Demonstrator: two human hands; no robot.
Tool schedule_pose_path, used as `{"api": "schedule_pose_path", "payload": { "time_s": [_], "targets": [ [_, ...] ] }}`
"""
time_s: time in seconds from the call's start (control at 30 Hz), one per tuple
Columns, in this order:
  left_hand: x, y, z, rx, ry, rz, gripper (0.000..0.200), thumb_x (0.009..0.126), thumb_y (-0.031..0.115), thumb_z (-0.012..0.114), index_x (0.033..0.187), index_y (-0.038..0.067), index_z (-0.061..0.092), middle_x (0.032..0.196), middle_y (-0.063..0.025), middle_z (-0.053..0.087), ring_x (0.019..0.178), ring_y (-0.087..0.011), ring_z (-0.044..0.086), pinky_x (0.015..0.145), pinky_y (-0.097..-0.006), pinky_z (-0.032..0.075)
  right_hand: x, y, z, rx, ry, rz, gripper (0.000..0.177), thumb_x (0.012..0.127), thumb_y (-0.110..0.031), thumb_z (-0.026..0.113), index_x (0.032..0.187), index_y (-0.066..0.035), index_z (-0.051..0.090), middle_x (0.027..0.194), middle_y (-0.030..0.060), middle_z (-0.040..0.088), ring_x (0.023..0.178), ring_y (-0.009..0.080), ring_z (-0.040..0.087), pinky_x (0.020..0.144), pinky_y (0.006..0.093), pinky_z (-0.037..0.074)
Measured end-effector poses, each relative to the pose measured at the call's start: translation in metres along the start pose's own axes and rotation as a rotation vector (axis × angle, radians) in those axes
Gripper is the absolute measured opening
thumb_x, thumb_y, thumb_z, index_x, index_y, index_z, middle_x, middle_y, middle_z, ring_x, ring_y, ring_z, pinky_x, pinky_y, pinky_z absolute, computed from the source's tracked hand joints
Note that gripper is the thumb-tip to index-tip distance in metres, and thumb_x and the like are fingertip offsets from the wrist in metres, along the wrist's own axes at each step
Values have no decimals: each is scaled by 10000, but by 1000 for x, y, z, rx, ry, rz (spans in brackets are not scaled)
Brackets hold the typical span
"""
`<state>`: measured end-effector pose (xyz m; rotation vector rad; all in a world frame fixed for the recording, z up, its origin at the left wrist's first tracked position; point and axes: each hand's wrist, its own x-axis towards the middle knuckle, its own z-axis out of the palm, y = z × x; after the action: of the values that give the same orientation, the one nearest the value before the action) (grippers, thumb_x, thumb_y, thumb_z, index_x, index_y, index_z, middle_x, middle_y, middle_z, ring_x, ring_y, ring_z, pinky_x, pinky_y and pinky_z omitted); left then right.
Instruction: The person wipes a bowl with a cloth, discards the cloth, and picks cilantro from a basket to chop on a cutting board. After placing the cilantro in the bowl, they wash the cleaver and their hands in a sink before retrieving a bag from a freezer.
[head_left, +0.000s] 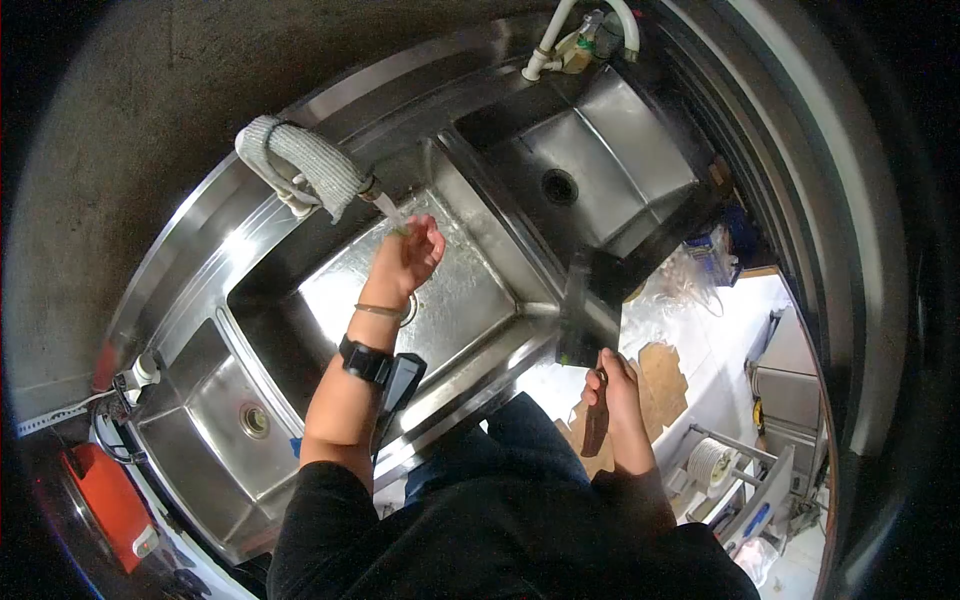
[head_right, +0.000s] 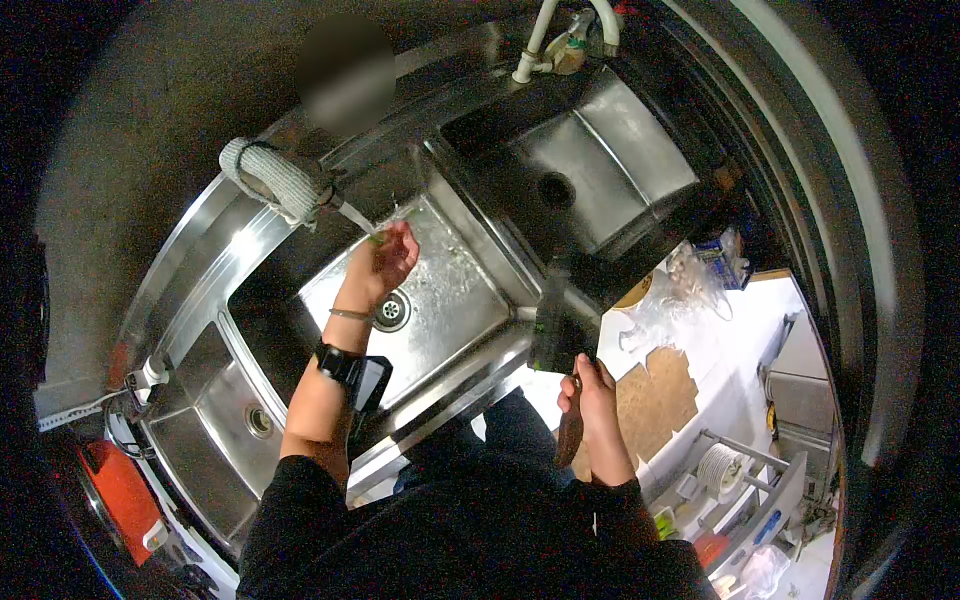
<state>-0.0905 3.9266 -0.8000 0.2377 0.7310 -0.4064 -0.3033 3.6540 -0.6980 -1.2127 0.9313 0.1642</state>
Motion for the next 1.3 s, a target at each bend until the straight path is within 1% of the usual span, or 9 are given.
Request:
{"api": "schedule_pose_path", "payload": {
  "time_s": [0.1,0.17,0.23,0.37,0.43,0.5,0.77,0.9,1.3],
  "targets": [
    [71,7,-50,102,-290,-60,27,890,126,507,905,106,515,808,-68,609,724,-194,590,700,-376,501,4,1,-2,-20,-38,4,255,932,-288,513,786,-95,433,540,45,444,400,160,439,369,280,350],
    [75,4,-42,464,-19,93,120,859,164,550,954,91,551,814,-101,632,730,-266,614,689,-393,495,6,-1,1,-21,-77,-59,224,936,-255,511,810,-91,427,550,43,448,396,156,438,352,282,357],
    [75,0,-38,1479,178,757,241,821,170,583,1026,43,582,898,-178,647,799,-362,624,718,-410,492,2,-10,11,-70,-85,-55,207,937,-236,510,820,-87,425,558,41,450,398,153,441,346,284,359],
    [51,6,-53,1849,-182,1300,307,809,79,564,1107,6,582,985,-258,614,919,-391,597,775,-389,477,20,-9,19,-115,-156,-46,173,932,-196,519,846,-78,426,582,42,462,399,151,449,347,287,366],
    [18,8,-25,1843,-89,763,335,814,38,553,1148,24,570,1074,-225,603,1019,-361,569,805,-384,464,21,-11,34,-131,-164,-49,169,927,-196,524,856,-69,440,586,38,471,402,143,453,359,284,375],
    [3,7,-15,916,-66,352,396,827,8,514,1223,29,515,1189,-157,563,1076,-315,546,843,-397,448,26,-13,48,-233,-220,-23,158,921,-187,530,871,-57,454,588,30,477,407,132,461,378,279,388],
    [-20,24,5,262,-383,-22,507,895,232,399,1380,104,332,1421,-89,318,1291,-285,300,1081,-404,238,66,-1,103,-330,-454,-73,149,859,-95,590,906,-58,454,644,28,486,459,132,502,422,264,424],
    [-59,38,-11,597,-295,116,655,903,407,483,1438,124,233,1506,-112,172,1393,-297,91,1120,-423,33,66,-5,139,-262,-491,128,169,854,-115,605,901,-75,447,679,22,498,523,131,526,452,297,474],
    [-200,66,-178,624,71,482,710,887,394,516,1443,79,208,1493,-152,194,1375,-296,170,1105,-418,116,121,31,213,-365,-620,-96,155,871,-127,584,878,-72,440,682,33,499,495,140,527,412,292,436]
  ]
}}
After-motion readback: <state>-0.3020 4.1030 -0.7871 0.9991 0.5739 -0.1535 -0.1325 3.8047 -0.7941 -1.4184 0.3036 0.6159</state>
